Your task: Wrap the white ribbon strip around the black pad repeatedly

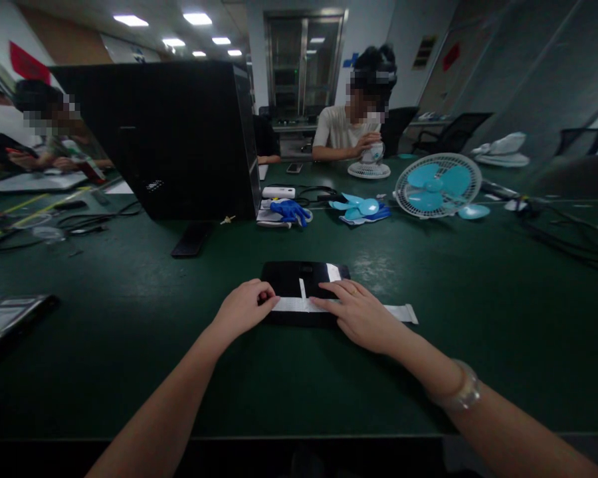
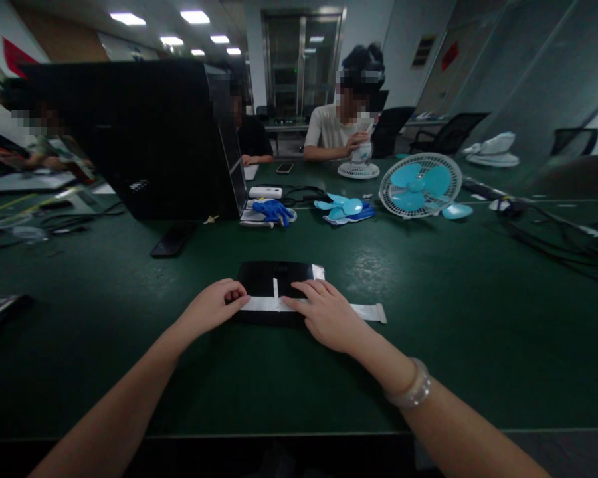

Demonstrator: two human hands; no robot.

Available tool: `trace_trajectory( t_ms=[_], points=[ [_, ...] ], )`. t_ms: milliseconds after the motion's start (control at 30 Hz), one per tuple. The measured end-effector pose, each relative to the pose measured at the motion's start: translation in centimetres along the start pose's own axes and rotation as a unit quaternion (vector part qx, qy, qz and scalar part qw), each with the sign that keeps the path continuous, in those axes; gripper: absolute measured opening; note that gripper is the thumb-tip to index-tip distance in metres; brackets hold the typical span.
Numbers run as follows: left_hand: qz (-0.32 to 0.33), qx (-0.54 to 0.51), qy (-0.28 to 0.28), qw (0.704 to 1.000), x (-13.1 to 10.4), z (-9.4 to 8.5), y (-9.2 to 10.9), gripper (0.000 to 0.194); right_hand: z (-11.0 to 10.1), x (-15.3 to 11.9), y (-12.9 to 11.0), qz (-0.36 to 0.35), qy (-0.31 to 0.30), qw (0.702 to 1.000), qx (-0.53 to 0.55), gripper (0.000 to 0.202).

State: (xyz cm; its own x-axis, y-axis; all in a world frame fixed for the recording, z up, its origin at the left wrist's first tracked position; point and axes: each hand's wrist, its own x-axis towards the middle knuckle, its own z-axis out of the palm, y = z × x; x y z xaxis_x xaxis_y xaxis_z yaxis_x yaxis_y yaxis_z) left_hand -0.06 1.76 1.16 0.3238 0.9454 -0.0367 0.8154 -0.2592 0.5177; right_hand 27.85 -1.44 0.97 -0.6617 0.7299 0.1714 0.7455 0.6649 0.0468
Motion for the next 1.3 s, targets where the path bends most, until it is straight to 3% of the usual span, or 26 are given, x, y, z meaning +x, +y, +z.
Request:
trace_trajectory(
  t_ms=[100,233,367,600,767,933,1300],
  points=[
    [0.007,-0.068,0.067,0.995,0.2,-0.2,-0.2,0.04,-0.1,-0.2,0.4,0.018,0.017,1.0,0.011,0.063],
    [0.013,-0.137,0.172,0.975,0.5,-0.5,-0.7,0.039,-0.6,-0.1,0.1,0.017,0.022,0.999,0.033,0.053],
    [0.014,-0.163,0.22,0.962,0.6,-0.6,-1.0,0.037,-0.3,0.3,-0.8,-0.011,-0.005,0.999,0.052,0.049],
    [0.021,-0.152,0.218,0.964,0.5,-0.5,-0.9,0.034,0.5,0.6,-1.3,-0.01,-0.032,0.998,0.062,0.059],
    [0.026,-0.153,0.22,0.963,0.4,-0.6,-0.7,0.032,0.5,0.5,-0.5,0.037,-0.043,0.995,0.076,0.072],
    [0.029,-0.149,0.217,0.964,0.4,-0.6,-0.7,0.031,0.8,0.4,0.6,0.067,-0.104,0.986,0.109,0.066],
    [0.011,-0.152,0.185,0.971,0.3,-0.2,-0.9,0.031,-0.3,-0.8,1.6,0.129,-0.143,0.975,0.11,0.067]
  ],
)
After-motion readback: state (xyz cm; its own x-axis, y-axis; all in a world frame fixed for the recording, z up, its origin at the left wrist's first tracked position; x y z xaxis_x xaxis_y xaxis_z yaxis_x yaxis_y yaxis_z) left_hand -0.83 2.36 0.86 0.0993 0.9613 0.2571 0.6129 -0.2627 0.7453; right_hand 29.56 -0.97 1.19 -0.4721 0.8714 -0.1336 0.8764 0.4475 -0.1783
